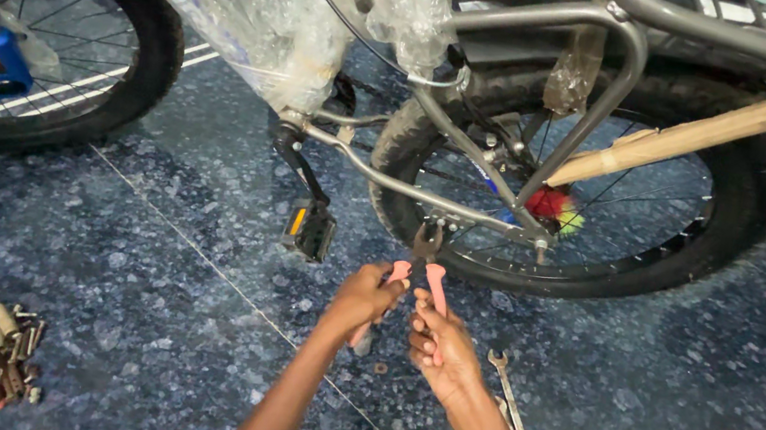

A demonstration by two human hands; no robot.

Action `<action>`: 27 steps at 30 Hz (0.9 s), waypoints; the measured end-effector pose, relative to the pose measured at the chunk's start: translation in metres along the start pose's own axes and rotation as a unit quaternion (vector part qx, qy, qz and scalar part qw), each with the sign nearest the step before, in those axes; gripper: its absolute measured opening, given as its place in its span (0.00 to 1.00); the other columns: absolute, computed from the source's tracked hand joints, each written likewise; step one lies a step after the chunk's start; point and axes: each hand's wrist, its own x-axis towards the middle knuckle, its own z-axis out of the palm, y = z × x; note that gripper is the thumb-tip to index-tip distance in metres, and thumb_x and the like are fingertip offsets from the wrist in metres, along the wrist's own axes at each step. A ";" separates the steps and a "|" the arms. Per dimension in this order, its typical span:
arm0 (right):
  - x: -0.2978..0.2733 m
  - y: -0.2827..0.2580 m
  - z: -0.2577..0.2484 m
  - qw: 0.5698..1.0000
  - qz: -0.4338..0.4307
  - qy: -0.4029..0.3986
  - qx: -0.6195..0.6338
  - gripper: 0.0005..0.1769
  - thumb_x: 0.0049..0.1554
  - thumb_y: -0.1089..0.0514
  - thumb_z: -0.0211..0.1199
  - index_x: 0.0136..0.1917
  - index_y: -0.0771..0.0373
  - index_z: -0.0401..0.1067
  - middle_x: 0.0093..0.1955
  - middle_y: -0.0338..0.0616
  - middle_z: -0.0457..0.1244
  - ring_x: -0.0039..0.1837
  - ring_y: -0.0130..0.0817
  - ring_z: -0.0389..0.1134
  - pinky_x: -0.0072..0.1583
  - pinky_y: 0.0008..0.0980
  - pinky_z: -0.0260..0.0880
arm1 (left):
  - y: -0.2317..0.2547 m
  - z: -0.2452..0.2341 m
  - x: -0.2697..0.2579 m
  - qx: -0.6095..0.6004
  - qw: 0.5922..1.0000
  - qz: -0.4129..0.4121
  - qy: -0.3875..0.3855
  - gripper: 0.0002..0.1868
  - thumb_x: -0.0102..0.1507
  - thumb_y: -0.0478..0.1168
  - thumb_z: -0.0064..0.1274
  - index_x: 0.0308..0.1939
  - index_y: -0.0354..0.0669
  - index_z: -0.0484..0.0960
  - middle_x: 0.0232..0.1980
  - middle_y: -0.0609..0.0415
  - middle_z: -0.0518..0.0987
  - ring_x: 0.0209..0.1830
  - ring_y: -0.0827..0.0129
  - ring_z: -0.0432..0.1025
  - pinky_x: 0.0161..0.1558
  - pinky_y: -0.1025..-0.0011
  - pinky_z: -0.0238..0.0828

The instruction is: The person uses a pair of pink-handled pliers to tighten a bolt on the rear wheel axle of a bicycle. The bicycle is partially wrapped in protective plastic. The person then moves to the front wheel and uses the pliers to tighten a bolt on the front axle. The task involves precise tool manipulation to secure the wheels to the frame.

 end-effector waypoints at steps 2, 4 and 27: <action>-0.001 -0.001 0.001 1.000 -0.001 0.011 -0.004 0.14 0.60 0.57 0.61 0.60 0.54 0.69 0.33 0.33 0.58 0.25 0.18 0.52 0.25 0.21 0.48 | 0.003 -0.001 -0.001 -0.014 1.000 0.001 0.001 0.16 0.62 0.47 0.56 0.48 0.41 0.81 0.24 0.53 0.79 0.16 0.71 0.70 0.20 0.68 0.65; -0.001 -0.001 0.001 1.000 -0.005 0.016 -0.001 0.14 0.60 0.56 0.61 0.60 0.53 0.69 0.32 0.33 0.58 0.25 0.18 0.51 0.25 0.20 0.47 | 0.005 -0.002 0.000 -0.020 1.000 -0.003 -0.001 0.16 0.63 0.47 0.56 0.48 0.41 0.81 0.24 0.54 0.79 0.16 0.71 0.70 0.20 0.68 0.65; -0.002 -0.008 -0.003 0.997 -0.032 0.058 -0.026 0.06 0.62 0.52 0.61 0.47 0.54 0.70 0.26 0.29 0.54 0.23 0.17 0.50 0.24 0.19 0.46 | -0.001 0.046 0.018 -0.271 0.961 -0.057 0.004 0.19 0.67 0.43 0.47 0.59 0.38 0.78 0.32 0.57 0.79 0.22 0.76 0.67 0.22 0.76 0.62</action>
